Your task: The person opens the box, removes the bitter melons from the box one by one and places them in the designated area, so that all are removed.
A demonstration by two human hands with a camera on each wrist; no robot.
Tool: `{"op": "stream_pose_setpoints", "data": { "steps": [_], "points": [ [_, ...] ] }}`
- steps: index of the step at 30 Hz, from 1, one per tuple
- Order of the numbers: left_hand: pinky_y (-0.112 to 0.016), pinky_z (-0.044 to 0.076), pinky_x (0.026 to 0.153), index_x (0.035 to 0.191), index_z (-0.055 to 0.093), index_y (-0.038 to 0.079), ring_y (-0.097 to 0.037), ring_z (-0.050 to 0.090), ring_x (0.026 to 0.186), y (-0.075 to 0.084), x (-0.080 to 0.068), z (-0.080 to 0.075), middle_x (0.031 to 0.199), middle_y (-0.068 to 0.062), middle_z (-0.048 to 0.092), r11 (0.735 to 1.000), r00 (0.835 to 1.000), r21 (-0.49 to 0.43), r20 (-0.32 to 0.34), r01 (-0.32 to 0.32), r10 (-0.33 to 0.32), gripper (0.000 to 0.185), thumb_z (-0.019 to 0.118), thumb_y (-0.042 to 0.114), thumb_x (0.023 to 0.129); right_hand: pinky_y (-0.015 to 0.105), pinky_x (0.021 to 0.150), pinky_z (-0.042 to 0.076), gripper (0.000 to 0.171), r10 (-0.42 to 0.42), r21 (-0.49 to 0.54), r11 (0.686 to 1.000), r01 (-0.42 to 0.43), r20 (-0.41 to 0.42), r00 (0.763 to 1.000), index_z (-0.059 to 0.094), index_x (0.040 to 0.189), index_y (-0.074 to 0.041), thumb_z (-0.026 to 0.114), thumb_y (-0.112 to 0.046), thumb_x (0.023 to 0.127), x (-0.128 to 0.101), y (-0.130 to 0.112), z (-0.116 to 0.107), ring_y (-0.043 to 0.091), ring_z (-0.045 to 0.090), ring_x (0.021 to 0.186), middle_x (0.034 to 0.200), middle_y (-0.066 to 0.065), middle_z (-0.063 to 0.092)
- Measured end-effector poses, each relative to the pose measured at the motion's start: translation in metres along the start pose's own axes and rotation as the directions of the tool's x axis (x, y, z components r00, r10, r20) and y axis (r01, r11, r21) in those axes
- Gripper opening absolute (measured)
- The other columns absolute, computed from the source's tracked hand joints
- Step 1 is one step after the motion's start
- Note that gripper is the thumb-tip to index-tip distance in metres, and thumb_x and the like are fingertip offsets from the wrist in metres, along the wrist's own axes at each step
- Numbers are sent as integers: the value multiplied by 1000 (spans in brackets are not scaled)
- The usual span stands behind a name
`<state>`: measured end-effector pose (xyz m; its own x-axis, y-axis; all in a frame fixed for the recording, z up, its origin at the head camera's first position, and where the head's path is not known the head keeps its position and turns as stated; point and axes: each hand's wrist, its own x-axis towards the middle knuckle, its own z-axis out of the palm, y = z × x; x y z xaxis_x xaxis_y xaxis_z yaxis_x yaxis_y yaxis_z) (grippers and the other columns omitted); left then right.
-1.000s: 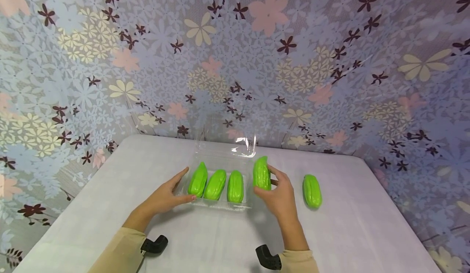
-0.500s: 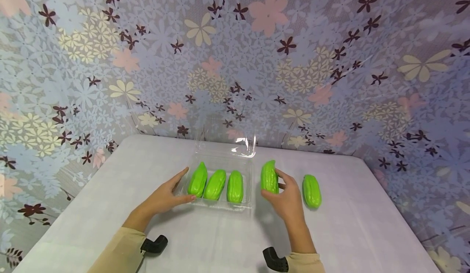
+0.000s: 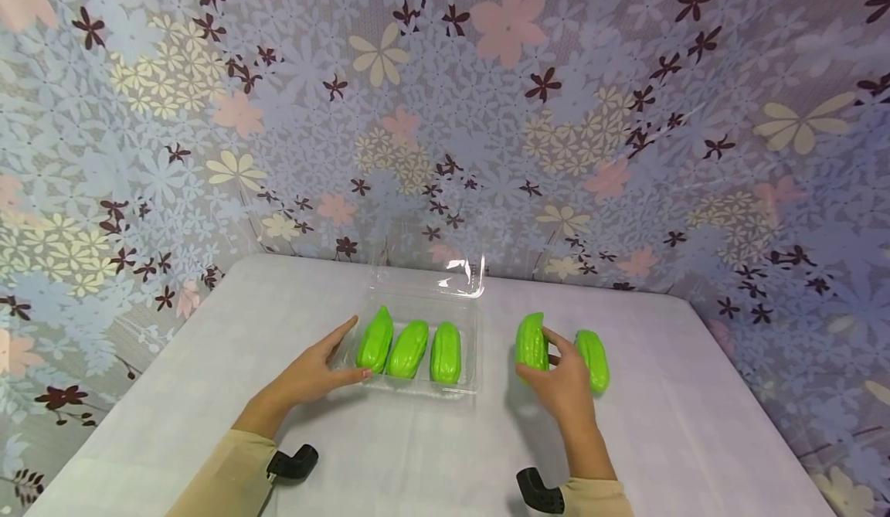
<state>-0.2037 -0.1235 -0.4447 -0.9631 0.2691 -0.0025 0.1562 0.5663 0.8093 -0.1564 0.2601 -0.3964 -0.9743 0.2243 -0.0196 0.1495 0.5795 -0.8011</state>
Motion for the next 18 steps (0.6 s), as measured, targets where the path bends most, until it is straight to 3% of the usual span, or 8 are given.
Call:
{"op": "stream_pose_setpoints", "data": {
  "steps": [9,18],
  "points": [
    [-65,25,114,162,26,25,-40,26,147,0,0,1,162,-14,29,1000,1000,1,-1,-3,3,104,83,51,79,52,89,55,84,18,-24,1000,-18,-1,1000,32,156,-2,79,-19,89,5,13,-11,52,42,132,153,34,30],
    [-65,25,114,162,26,24,-40,26,147,0,0,1,162,-14,28,1000,1000,4,-2,-4,4,104,83,50,80,61,98,46,83,-2,-106,994,-1,-23,1000,33,153,5,78,-18,88,8,20,-19,53,45,128,148,38,35]
  ]
}}
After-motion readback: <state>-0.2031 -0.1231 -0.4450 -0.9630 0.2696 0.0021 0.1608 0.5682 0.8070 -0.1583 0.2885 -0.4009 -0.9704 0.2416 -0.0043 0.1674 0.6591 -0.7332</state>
